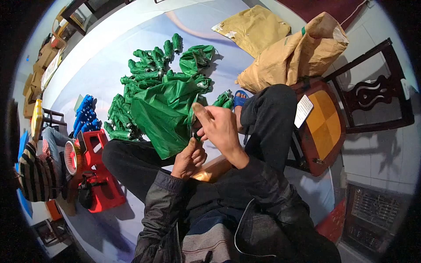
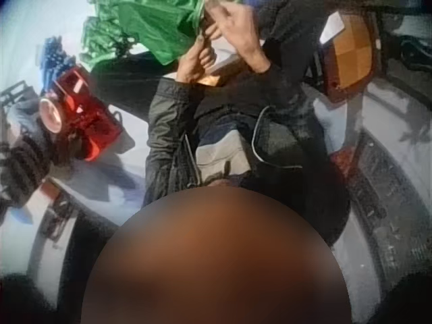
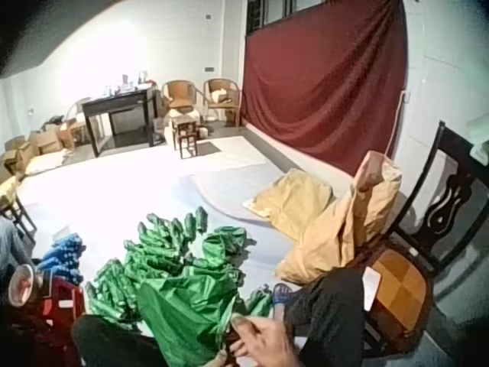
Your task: Folding and organizing green fabric items, possibly umbrella covers, on a production floor.
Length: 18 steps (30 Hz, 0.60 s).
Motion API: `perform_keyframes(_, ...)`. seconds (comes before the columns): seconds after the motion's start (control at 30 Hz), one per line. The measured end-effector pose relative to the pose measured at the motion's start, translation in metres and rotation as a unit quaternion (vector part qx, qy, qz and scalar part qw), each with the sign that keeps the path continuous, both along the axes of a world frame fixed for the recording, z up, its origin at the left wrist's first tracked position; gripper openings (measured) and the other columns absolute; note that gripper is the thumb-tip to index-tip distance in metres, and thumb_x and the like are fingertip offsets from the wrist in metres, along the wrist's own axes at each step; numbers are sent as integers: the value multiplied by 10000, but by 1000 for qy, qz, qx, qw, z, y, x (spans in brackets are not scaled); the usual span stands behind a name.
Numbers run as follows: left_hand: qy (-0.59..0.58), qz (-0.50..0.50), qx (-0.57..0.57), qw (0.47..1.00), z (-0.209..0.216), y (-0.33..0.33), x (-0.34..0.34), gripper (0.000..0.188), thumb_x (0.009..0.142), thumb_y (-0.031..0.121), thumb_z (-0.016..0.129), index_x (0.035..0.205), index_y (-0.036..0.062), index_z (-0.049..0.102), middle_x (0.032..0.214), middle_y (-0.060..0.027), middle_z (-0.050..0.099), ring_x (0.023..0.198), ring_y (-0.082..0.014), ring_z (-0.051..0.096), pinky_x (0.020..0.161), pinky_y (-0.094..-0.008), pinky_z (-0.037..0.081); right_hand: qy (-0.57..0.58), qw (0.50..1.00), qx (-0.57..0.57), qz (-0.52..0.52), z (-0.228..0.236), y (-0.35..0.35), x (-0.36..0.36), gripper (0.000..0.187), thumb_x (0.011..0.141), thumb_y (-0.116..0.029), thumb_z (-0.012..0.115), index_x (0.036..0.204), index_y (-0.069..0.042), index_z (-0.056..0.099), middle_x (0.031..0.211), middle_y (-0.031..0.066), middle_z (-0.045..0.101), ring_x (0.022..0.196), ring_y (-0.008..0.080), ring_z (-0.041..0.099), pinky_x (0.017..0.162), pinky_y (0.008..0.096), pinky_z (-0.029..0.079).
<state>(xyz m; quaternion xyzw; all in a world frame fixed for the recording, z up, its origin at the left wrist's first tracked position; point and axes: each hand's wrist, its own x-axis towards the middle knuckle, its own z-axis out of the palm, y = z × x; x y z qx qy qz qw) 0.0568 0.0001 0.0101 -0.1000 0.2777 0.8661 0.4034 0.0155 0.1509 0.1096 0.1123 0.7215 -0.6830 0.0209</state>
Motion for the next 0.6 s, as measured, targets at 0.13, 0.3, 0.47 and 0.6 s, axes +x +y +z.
perform_keyframes(0.13, 30, -12, -43, 999, -2, -1, 1, 445, 1031, 440, 435, 706, 142, 374, 596, 51, 257, 512, -103, 247, 486, -256, 239, -29, 989, 144, 6, -6, 7, -23, 535, 954, -433, 606, 684, 28, 583, 576, 49, 589, 504, 115, 624, 433, 255, 503)
perform_keyframes(0.3, 73, -25, -59, 995, -6, 4, 3, 457, 1028, 445, 442, 701, 138, 353, 596, 46, 248, 518, -109, 250, 500, -264, 241, 72, 989, 114, -59, -27, 10, -24, 393, 947, -252, 610, 666, 21, 582, 548, 44, 571, 451, 80, 559, 406, 235, 440)
perform_keyframes(0.47, 54, 12, -34, 998, -4, 3, 0, 447, 1031, 436, 439, 702, 140, 369, 578, 49, 260, 482, -97, 237, 469, -256, 239, 45, 993, -60, -96, -19, 2, -7, 299, 929, -155, 591, 692, 27, 597, 573, 32, 565, 486, 56, 513, 446, 234, 407)
perform_keyframes(0.6, 15, 56, 9, 998, 1, 1, -4, 409, 1042, 390, 436, 715, 148, 395, 557, 54, 275, 442, -81, 243, 437, -246, 247, 151, 982, 26, -113, 1, -8, 22, 286, 946, -162, 606, 733, 27, 574, 639, -63, 469, 619, 27, 367, 528, 235, 313)
